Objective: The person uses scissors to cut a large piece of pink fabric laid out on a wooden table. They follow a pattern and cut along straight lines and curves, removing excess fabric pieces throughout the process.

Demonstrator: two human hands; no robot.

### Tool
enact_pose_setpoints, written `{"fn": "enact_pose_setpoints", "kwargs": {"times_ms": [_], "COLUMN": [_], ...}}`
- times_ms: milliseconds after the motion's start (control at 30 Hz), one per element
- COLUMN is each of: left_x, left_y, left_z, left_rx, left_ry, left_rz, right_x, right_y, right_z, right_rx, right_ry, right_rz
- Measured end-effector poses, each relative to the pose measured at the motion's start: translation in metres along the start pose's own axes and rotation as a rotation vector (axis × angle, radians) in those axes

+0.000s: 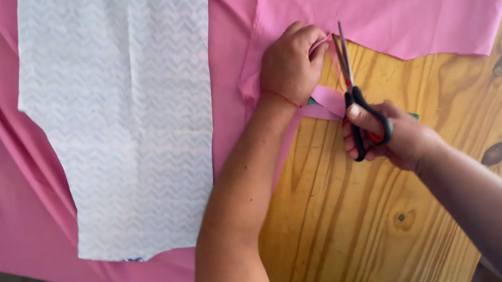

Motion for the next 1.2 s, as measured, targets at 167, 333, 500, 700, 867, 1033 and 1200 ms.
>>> {"fn": "enact_pose_setpoints", "kwargs": {"times_ms": [167, 333, 500, 700, 867, 1033, 1200], "left_x": [-0.002, -0.002, -0.011, -0.017, -0.017, -0.017, -0.022], "left_y": [-0.009, -0.02, -0.041, -0.035, -0.04, -0.035, -0.049], "left_z": [-0.004, -0.02, -0.03, -0.019, -0.021, -0.015, -0.016], "left_rx": [-0.091, -0.106, -0.086, -0.092, -0.075, -0.08, -0.072], "left_ry": [-0.039, -0.039, -0.026, -0.057, -0.078, -0.076, -0.045], "left_rz": [0.017, 0.015, 0.005, -0.026, -0.013, 0.007, -0.015], "right_x": [0.005, 0.02, 0.026, 0.028, 0.034, 0.033, 0.027], "right_y": [-0.038, -0.065, -0.084, -0.09, -0.093, -0.095, -0.096], "right_z": [0.009, 0.006, -0.004, -0.011, -0.01, -0.012, -0.013], "right_rx": [0.1, 0.164, 0.182, 0.167, 0.164, 0.164, 0.163], "right_ry": [0.036, 0.068, 0.079, 0.056, 0.052, 0.046, 0.041], "right_rz": [0.098, 0.177, 0.269, 0.331, 0.348, 0.364, 0.378]}}
Point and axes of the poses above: each hand's wrist, its own x-axis towards the middle knuckle, its own y-axis out of the back of the hand, z = x × y, the point moved 2 cm from there along x, towards the middle knuckle, and after that the axes turned 10 degrees about -z, right-handed, at the moved point
